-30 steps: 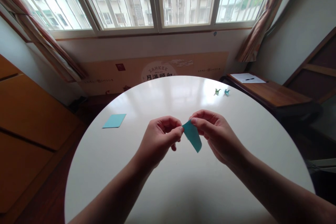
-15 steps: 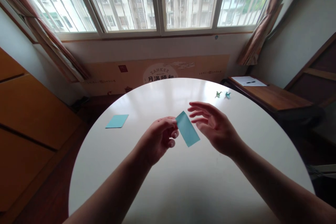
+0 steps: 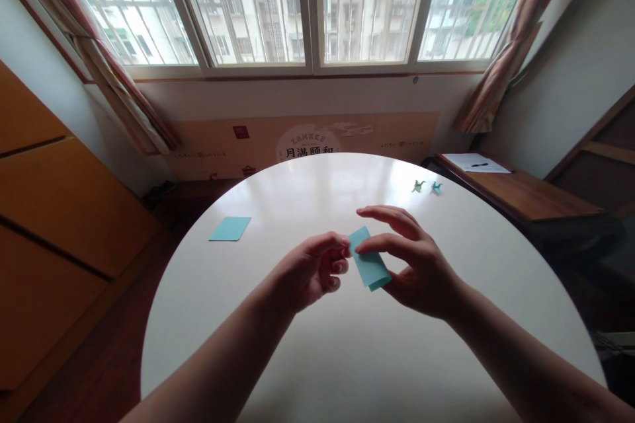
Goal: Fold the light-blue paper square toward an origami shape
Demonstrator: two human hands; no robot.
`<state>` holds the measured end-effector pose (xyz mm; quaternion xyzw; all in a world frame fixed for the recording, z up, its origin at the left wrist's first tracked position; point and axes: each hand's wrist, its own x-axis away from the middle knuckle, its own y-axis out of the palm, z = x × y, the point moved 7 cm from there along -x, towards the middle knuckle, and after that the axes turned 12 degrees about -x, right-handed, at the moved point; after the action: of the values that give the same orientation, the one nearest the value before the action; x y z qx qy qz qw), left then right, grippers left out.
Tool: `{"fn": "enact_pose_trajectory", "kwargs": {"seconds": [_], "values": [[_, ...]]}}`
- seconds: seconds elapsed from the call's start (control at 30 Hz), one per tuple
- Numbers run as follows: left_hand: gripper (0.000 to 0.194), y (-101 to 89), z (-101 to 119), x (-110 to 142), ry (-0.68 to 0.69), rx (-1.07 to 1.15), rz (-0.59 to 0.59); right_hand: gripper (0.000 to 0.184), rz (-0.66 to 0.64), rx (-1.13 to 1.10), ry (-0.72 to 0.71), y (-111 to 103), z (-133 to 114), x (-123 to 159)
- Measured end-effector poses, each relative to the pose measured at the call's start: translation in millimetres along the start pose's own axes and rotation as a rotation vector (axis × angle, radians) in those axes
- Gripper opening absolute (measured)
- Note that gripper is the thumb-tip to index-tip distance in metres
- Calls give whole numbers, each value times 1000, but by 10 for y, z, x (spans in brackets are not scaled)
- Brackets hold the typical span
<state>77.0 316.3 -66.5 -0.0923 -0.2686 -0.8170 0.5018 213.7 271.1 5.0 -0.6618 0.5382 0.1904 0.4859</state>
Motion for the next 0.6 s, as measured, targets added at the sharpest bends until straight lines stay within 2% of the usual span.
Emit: {"fn": "enact_pose_trajectory", "kwargs": {"seconds": [0.2,0.33,0.37,0.43,0.5,0.53,0.6], "values": [[21,18,-32,18,-62,-62,-35,14,-4,-9,-13,-21,-33,-16],[26,58,11,41,-21,-188,-64,7,92,-104,87,-67,29,-1],[30,44,55,48,32,-247,-24,5,135,-170,147,-83,74,10],[36,-4,211,91,230,-404,120,3,214,-358,321,-82,213,51],[37,-7,377,187,468,-575,250,16,262,-557,529,-21,368,116],[36,16,426,234,556,-648,278,24,277,-639,621,19,430,151],[34,77,446,285,636,-761,274,35,305,-752,744,84,505,201]]}}
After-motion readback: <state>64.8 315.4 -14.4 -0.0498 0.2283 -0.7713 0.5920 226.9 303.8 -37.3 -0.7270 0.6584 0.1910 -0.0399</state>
